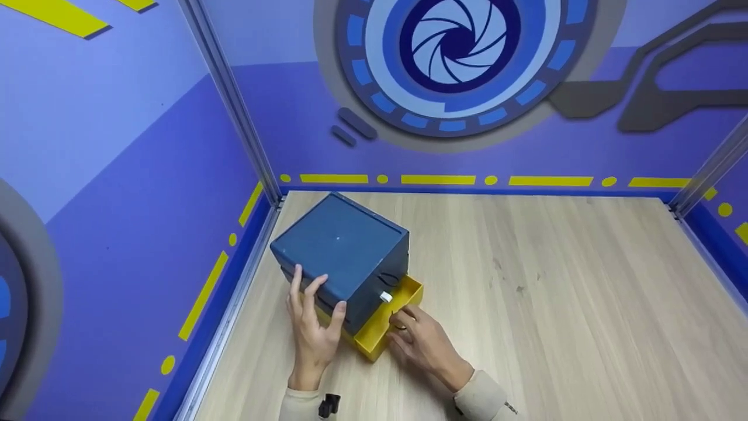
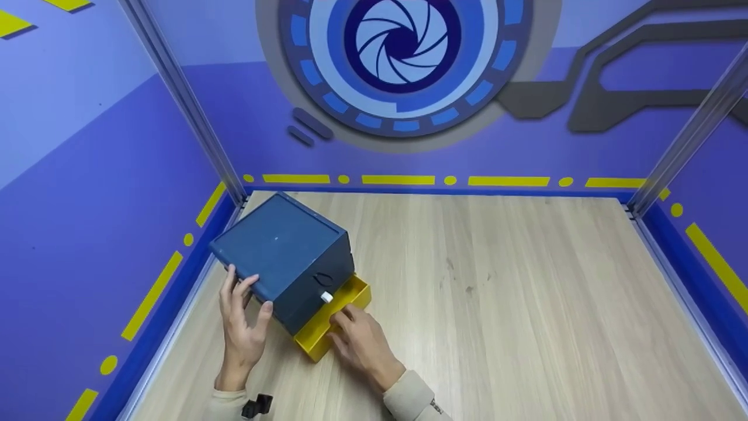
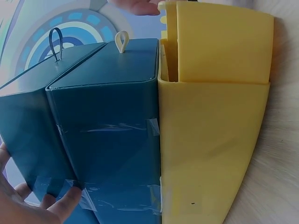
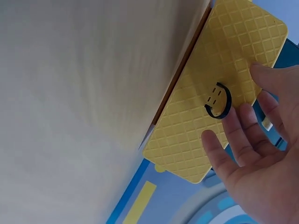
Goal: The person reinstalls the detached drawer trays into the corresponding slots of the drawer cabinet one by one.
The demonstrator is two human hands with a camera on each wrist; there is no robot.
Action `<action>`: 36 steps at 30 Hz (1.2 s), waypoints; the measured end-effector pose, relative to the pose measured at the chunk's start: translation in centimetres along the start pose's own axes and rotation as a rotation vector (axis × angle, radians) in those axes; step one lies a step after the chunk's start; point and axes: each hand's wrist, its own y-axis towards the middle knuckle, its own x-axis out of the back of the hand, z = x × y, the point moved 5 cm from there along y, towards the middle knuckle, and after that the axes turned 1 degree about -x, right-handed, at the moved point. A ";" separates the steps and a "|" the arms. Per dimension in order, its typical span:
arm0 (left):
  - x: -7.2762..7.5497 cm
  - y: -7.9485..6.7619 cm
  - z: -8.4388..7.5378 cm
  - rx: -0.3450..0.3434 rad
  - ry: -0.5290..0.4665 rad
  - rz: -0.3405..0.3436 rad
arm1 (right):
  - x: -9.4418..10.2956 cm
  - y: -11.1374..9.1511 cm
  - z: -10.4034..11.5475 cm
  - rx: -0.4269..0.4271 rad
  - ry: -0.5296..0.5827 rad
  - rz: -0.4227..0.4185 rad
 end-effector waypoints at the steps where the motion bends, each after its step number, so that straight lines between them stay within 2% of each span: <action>1: 0.0 -0.1 0.0 0.002 0.002 0.001 | -0.1 0.0 0.1 -0.001 0.005 -0.002; 10: -0.1 -0.6 0.1 0.007 0.007 0.004 | -0.8 0.1 0.3 -0.035 0.001 0.034; 22: 0.0 -0.2 -0.1 0.001 0.004 0.007 | -1.4 0.8 0.2 -0.058 0.014 0.062; 36: 0.2 0.1 -0.1 0.001 0.002 0.002 | -1.6 1.4 0.3 -0.052 0.006 0.047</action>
